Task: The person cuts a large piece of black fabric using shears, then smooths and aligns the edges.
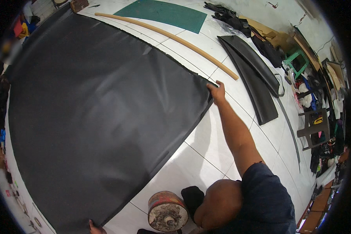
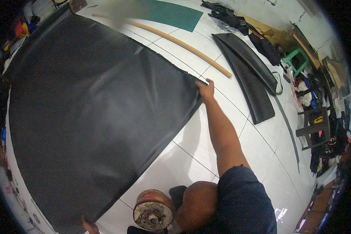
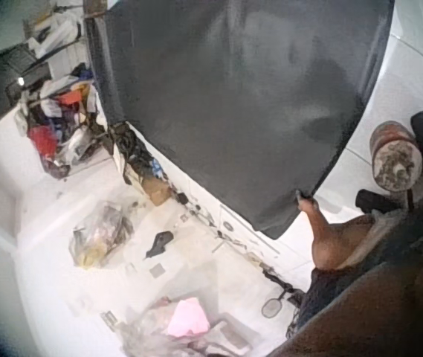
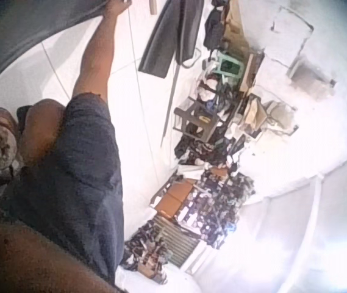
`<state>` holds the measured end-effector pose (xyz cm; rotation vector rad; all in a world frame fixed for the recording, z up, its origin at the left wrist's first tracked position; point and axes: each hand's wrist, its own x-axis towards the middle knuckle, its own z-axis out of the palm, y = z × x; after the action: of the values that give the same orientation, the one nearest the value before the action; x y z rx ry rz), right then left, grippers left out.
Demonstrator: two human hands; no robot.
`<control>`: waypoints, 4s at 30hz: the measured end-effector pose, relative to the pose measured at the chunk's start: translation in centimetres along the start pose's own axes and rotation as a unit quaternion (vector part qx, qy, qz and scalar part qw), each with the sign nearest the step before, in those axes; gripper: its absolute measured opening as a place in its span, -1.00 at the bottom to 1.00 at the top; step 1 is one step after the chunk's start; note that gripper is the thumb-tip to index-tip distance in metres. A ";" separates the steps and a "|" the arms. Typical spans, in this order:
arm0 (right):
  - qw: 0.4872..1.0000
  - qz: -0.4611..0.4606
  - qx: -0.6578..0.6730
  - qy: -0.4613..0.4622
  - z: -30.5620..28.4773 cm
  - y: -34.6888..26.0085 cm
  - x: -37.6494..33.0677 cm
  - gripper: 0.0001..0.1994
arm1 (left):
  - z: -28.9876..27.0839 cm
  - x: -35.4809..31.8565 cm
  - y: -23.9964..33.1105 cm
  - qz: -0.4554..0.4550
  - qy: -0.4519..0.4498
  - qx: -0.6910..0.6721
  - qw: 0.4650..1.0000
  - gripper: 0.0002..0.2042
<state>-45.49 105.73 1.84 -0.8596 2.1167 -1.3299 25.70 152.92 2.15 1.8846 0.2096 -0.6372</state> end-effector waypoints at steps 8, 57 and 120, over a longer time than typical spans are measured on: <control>0.912 -0.135 -0.370 -0.110 -3.2 4.1 3.3 -0.59 | -1.2 3.2 -1.7 -0.011 0.023 0.010 1.000 -0.77; 0.919 -0.058 -0.374 -0.114 -5.7 7.0 6.4 -0.65 | -5.0 4.0 -5.2 0.056 0.002 0.152 0.987 -0.70; 0.581 -0.542 -0.296 -0.530 4.0 -0.1 -34.1 -0.76 | -20.0 18.8 0.2 0.142 0.320 -0.277 0.895 -0.47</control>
<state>-19.53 128.13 2.90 -2.6180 0.8235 -0.0567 48.23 168.11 -2.02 1.4583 0.4719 0.2548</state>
